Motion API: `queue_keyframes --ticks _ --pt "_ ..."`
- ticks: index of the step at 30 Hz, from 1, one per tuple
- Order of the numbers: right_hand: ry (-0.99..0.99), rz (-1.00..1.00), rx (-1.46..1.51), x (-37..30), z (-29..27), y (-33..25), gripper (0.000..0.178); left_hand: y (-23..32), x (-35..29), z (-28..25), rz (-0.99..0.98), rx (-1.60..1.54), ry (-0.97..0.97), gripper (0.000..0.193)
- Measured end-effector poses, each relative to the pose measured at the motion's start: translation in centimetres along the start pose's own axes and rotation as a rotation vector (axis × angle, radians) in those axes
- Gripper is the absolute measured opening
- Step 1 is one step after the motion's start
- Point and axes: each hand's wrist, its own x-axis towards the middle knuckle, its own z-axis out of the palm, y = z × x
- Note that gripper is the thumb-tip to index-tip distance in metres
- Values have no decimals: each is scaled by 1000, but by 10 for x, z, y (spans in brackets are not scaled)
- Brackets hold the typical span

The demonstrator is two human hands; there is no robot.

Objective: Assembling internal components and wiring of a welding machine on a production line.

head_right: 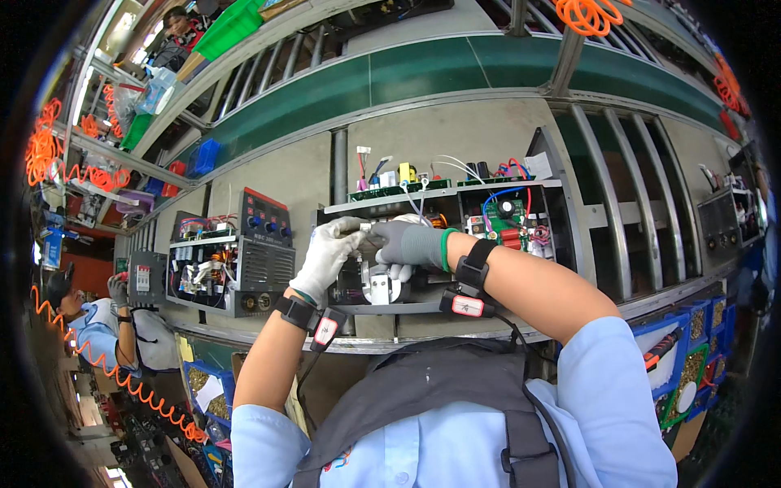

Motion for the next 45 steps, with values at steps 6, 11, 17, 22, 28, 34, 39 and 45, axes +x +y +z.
queue_keyframes --ticks 6,11,17,22,28,34,39,45 --pt "-4 18 -465 -43 -12 -22 48 -17 28 -2 -169 -181 -233 23" --pt "597 -391 -568 -127 -77 -43 40 -9 33 -7 -390 -163 -293 25" --pt "1097 -312 -679 -197 -160 35 43 -19 50 -3 -525 -183 -395 13" --pt "998 -193 -503 -171 -149 79 51 -29 65 11 -790 -248 -356 8" --pt "992 -32 -540 -155 -147 76 56 -33 61 15 -764 -330 -345 13" --pt "976 -11 -531 -153 -148 73 55 -32 65 18 -795 -334 -289 14" --pt "1012 -126 -448 -145 -146 80 60 -28 63 16 -746 -315 -252 17" --pt "1087 -182 -392 -134 -150 82 68 -23 62 9 -792 -387 -319 8"
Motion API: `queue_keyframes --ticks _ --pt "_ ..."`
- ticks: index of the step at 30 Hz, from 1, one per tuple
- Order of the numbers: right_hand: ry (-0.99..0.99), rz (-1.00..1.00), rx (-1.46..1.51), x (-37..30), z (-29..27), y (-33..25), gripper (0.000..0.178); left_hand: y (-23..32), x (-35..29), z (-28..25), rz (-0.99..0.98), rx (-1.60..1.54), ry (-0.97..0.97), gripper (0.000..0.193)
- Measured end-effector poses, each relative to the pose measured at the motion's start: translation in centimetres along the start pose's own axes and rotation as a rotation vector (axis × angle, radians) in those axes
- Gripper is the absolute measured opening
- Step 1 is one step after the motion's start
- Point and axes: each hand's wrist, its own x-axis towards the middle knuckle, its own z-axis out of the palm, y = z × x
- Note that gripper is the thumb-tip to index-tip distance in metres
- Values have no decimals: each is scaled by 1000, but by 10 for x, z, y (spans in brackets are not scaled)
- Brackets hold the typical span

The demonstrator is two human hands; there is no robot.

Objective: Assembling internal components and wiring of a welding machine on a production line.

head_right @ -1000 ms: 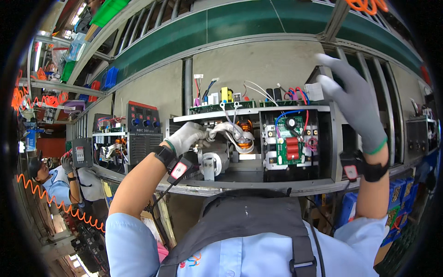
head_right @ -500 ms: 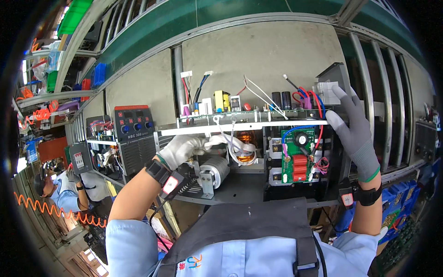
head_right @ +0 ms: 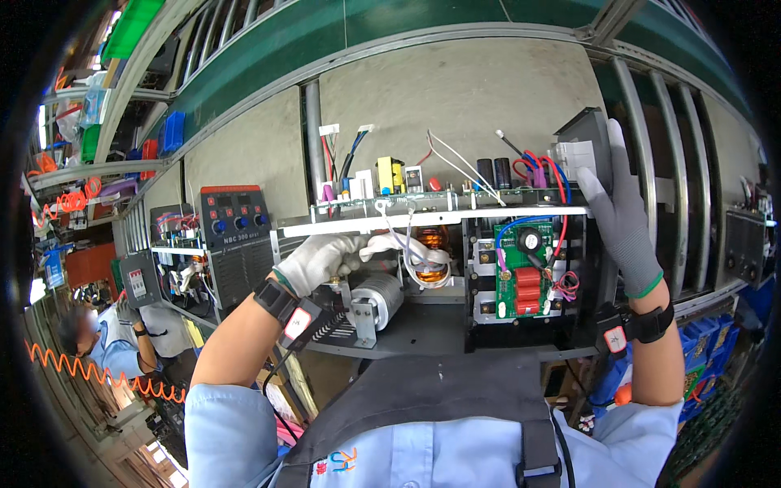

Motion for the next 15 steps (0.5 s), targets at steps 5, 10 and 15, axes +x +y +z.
queue_keyframes --ticks 5,10,15 --pt "-63 -20 -133 5 -2 -2 64 -13 9 -6 -52 -181 19 7" --pt "-104 -68 -64 7 -6 6 61 -14 9 2 -52 -469 58 8" --pt "-71 -75 -32 0 -8 8 58 -19 8 1 -21 -470 75 8"
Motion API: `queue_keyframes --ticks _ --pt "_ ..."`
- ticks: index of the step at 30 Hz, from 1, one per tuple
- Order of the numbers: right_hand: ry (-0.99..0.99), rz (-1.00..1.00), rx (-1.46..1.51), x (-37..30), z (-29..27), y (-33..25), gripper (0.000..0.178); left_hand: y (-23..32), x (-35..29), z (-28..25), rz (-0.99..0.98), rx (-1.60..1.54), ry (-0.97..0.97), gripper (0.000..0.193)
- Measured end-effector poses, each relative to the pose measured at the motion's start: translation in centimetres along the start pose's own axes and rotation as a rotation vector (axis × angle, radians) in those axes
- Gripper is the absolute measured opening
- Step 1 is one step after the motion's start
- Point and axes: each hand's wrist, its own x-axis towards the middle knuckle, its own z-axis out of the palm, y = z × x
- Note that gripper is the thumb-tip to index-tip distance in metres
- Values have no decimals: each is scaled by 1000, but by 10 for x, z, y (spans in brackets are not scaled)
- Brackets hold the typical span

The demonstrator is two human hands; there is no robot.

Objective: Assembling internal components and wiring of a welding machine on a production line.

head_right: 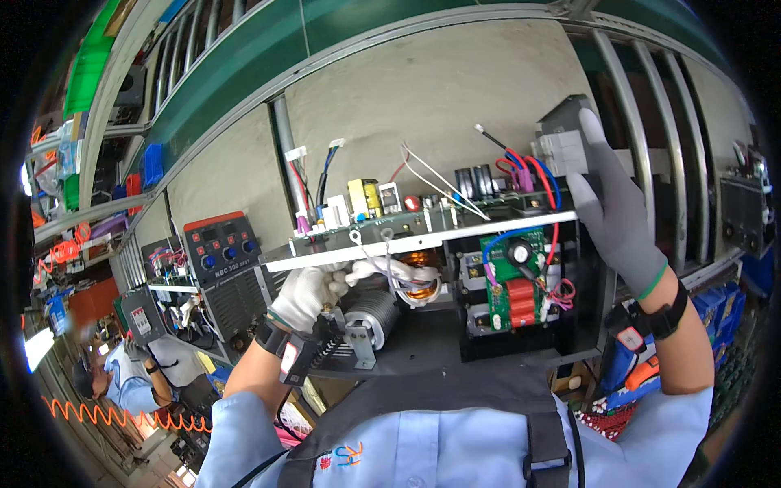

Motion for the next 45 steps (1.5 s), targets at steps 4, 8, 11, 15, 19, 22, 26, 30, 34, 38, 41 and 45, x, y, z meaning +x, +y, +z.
queue_keyframes --ticks 4,8,11,15,19,22,26,30,34,38,41,45 --pt "32 -25 -38 2 7 2 59 0 6 -4 -5 72 -72 6" --pt "-22 3 -102 3 5 15 66 6 -23 4 398 720 -159 18" --pt "-127 -25 -89 5 -12 5 76 13 -70 42 737 1562 269 26" --pt "-141 -35 -50 3 -30 6 69 -29 -85 91 1097 1289 311 30" --pt "-18 -195 -58 -17 -20 -77 34 -63 -62 79 1082 1058 190 28" --pt "-405 -302 -152 -34 23 -124 31 -92 -83 75 1188 984 208 25" --pt "-460 -195 -418 -18 99 -159 34 -100 -84 75 1229 922 284 26" --pt "-282 -88 29 -17 106 -146 25 -101 -44 48 1635 1415 598 27" --pt "-181 -431 -100 -108 97 -115 18 -43 -45 63 1304 1312 49 19" --pt "-34 -382 -446 -180 99 -157 33 20 -20 87 1480 1808 -155 20" --pt "305 -201 -316 -241 88 -145 46 18 -102 107 1251 1386 -167 22" --pt "513 590 -204 -408 55 -102 33 27 -103 36 1447 1221 -63 28"
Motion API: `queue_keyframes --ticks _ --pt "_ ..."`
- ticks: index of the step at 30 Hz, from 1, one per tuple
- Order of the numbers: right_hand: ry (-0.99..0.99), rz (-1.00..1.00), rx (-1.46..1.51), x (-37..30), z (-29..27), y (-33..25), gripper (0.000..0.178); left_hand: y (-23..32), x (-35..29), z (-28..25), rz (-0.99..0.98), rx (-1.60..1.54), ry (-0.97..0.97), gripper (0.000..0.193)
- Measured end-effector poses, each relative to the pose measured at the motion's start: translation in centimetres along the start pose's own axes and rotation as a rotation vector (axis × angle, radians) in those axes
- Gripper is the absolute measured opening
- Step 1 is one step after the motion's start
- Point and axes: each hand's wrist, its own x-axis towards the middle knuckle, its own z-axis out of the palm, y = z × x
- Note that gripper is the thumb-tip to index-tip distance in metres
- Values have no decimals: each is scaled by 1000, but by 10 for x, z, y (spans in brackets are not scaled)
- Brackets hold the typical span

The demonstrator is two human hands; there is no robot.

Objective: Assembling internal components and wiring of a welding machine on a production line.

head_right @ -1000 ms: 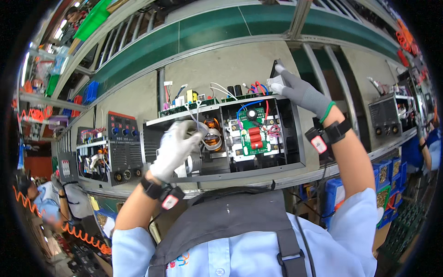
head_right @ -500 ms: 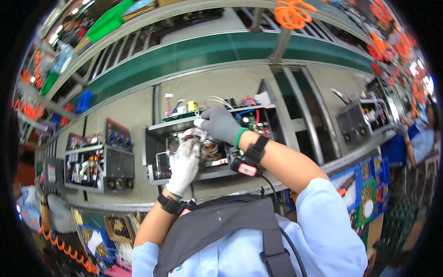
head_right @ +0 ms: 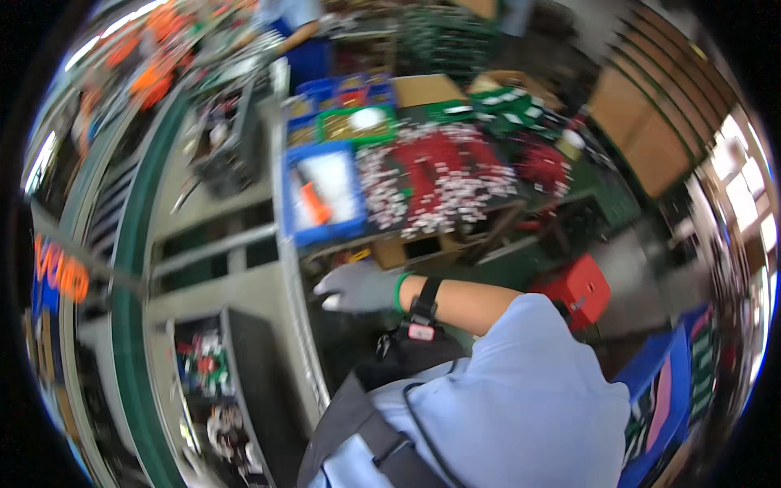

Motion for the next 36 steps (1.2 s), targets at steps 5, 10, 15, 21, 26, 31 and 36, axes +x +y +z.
queue_keyframes --ticks 5,10,15,21,26,31,36 --pt "527 365 -327 -212 -89 314 15 133 -129 15 -148 158 -6 32" --pt "707 1078 -446 -347 -196 463 17 202 -167 99 -167 -24 -32 29" --pt "939 1141 -402 -320 -291 554 27 283 -226 201 -174 -142 -117 27" --pt "446 1252 -512 -291 -322 676 22 402 -267 285 63 89 -397 22" --pt "360 1375 -279 -309 -312 724 28 480 -280 297 320 373 -392 21" --pt "409 1152 -372 -329 -326 795 22 496 -296 301 366 338 -426 25" --pt "1244 747 -50 -359 -427 763 28 492 -308 288 428 351 -365 25"
